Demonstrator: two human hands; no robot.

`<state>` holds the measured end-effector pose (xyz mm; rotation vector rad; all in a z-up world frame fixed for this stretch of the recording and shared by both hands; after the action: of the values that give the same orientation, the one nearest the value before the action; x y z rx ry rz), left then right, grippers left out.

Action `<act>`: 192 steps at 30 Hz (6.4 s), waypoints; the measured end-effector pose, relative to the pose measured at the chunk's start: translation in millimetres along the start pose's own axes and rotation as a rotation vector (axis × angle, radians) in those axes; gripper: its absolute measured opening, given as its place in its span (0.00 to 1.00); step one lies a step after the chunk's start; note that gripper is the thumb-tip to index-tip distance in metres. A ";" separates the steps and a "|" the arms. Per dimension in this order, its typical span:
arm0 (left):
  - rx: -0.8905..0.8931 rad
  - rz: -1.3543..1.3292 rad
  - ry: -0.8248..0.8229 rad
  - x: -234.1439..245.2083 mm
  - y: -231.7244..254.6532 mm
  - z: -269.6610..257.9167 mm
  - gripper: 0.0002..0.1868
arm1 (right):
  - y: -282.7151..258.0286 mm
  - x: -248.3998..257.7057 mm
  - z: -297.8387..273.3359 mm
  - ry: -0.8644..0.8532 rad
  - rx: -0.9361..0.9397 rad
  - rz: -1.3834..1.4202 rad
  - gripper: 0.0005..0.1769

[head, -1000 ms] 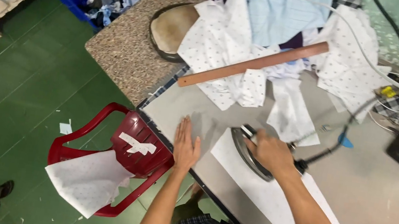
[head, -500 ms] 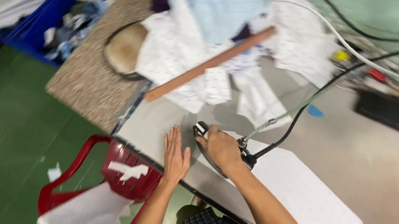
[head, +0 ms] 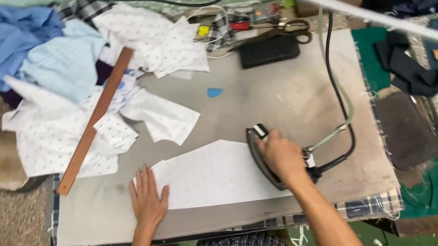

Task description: The person irons a white patterned fabric piece on a worktable, then folds and cuts it with scissors. The person repeats ironing and cutting on additional fabric pieces, handling each piece individually.

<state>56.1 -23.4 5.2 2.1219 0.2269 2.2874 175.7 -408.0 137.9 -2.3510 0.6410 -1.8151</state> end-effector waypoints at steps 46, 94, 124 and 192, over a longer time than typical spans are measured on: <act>-0.174 -0.521 0.255 -22.2 152.7 142.5 0.05 | 56.5 -11.4 27.9 0.746 0.653 0.030 0.49; -0.392 -0.525 0.798 163.0 8.3 62.9 0.15 | 133.6 59.5 -25.9 0.683 0.689 0.300 0.11; -0.188 0.071 0.204 -13.0 64.3 -81.7 0.41 | 132.1 -145.7 -111.9 0.592 0.668 -0.160 0.40; 0.162 0.071 0.234 -20.6 51.5 -98.0 0.43 | 128.9 -170.8 -75.5 0.494 0.836 -0.094 0.40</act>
<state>-35.0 -86.1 -16.1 1.9537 0.3579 2.6437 36.3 -445.6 -37.2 -1.4214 -0.2046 -2.1390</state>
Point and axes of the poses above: each hand's wrist, its own z-axis towards the middle knuckle, its own x-axis out of the back of the hand, y = z × x, the point moved 4 cm from there along z, towards the middle knuckle, and after that the axes turned 15 degrees about y, right-handed, at the moved point
